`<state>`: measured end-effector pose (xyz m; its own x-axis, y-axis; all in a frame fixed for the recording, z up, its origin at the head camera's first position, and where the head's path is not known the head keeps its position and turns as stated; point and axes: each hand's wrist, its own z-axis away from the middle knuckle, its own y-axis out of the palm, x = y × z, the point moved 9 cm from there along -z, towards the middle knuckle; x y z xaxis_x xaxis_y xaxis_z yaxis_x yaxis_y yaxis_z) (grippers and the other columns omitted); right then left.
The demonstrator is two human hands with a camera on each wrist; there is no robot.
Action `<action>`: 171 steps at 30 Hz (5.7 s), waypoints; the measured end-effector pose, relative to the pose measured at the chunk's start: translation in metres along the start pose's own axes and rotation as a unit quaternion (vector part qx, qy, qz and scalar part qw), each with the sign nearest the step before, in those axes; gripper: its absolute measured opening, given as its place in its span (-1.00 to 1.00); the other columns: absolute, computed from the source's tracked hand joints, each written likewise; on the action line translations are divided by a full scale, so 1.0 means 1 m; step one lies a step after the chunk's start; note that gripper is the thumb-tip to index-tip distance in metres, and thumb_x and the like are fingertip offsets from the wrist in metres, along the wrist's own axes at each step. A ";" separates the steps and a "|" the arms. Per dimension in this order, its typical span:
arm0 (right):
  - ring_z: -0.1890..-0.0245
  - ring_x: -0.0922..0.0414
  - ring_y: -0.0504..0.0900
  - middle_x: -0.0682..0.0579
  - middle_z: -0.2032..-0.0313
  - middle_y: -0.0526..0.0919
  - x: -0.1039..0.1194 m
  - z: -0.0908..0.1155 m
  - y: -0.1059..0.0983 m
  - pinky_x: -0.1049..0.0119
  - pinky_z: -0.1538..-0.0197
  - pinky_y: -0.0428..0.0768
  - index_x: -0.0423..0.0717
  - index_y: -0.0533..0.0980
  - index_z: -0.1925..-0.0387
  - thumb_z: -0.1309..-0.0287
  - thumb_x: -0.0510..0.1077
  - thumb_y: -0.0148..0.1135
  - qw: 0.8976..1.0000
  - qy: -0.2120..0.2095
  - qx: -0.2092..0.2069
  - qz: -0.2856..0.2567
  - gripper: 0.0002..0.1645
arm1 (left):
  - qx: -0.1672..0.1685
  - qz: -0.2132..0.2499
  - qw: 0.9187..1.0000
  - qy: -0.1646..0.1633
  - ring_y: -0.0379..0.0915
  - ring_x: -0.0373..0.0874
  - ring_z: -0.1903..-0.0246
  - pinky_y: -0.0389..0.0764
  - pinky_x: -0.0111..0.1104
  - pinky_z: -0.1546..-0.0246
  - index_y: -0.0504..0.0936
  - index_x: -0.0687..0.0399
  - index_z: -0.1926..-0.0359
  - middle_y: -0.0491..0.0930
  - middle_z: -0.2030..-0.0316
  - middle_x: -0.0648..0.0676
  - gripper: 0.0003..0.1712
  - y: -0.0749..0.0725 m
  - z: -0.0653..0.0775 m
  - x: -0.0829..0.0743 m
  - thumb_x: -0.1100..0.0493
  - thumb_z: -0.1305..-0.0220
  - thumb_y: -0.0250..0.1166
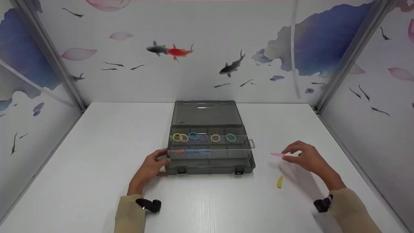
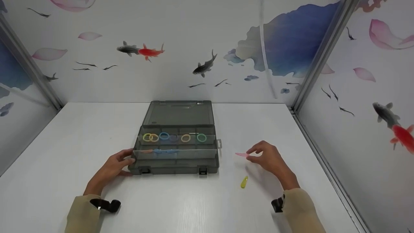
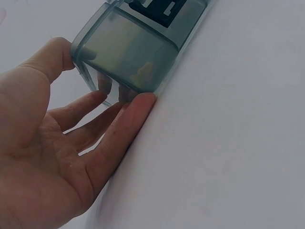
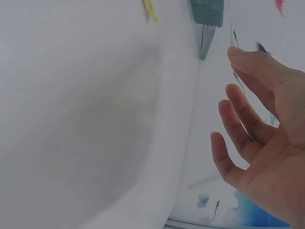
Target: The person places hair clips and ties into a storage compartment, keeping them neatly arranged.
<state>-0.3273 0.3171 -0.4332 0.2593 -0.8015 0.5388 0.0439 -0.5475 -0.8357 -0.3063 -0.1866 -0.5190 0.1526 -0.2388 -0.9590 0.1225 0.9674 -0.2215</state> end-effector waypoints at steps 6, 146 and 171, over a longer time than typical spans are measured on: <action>0.01 -0.12 0.59 -0.07 0.06 0.65 0.027 -0.022 0.008 -0.05 -0.05 0.63 0.01 0.73 0.16 -0.17 -0.10 0.43 1.000 -0.015 0.008 -0.013 -0.81 | 0.002 -0.001 1.000 0.000 0.38 0.16 -0.29 0.73 -0.06 0.04 0.31 0.09 -0.46 0.29 -0.45 0.24 -0.38 0.001 -0.001 0.001 0.19 -0.42 0.16; 0.10 0.31 0.47 0.10 0.16 0.59 -0.024 0.018 0.051 0.41 0.09 0.54 0.20 0.79 0.36 -0.06 -0.05 0.50 0.988 -0.051 0.146 -0.031 -0.94 | 0.002 0.000 1.000 0.000 0.40 0.15 -0.27 0.74 -0.09 0.05 0.28 0.12 -0.48 0.24 -0.47 0.23 -0.36 0.000 0.002 -0.002 0.20 -0.43 0.18; 0.15 0.38 0.43 0.07 0.19 0.57 -0.014 0.024 0.050 0.44 0.14 0.48 0.12 0.74 0.41 -0.02 -0.03 0.52 0.981 -0.108 0.161 -0.030 -0.92 | -0.005 0.005 1.000 0.004 0.39 0.18 -0.29 0.74 -0.08 0.08 0.32 0.11 -0.45 0.29 -0.44 0.23 -0.37 0.002 0.000 0.000 0.20 -0.40 0.18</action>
<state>-0.3057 0.3066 -0.4852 0.4439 -0.6821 0.5812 0.3590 -0.4589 -0.8127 -0.3060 -0.1852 -0.5196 0.1465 -0.2287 -0.9624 0.1122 0.9705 -0.2135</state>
